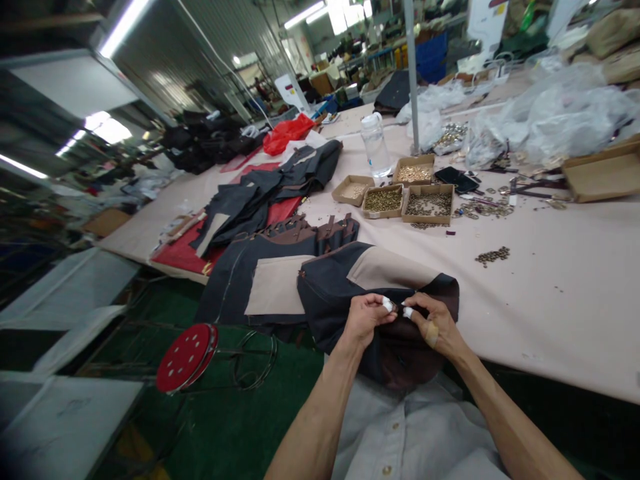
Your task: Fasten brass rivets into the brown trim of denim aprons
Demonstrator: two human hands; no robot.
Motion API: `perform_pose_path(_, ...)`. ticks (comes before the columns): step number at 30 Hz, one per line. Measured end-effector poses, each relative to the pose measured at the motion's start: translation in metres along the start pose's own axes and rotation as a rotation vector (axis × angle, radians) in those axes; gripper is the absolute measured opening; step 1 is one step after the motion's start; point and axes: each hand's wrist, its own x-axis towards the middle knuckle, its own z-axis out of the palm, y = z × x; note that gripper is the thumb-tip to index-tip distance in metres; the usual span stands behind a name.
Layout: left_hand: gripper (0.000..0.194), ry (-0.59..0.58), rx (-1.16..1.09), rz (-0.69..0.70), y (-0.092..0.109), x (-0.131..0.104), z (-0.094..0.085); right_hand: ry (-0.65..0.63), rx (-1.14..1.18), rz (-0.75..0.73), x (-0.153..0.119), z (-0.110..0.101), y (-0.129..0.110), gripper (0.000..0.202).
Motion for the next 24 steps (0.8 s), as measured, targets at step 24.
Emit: perform_pose_path(24, 0.010, -0.124, -0.032, -0.086, -0.017, -0.003, 0.019, -0.071, 0.284, 0.175, 0.003, -0.012, 0.002, 0.025)
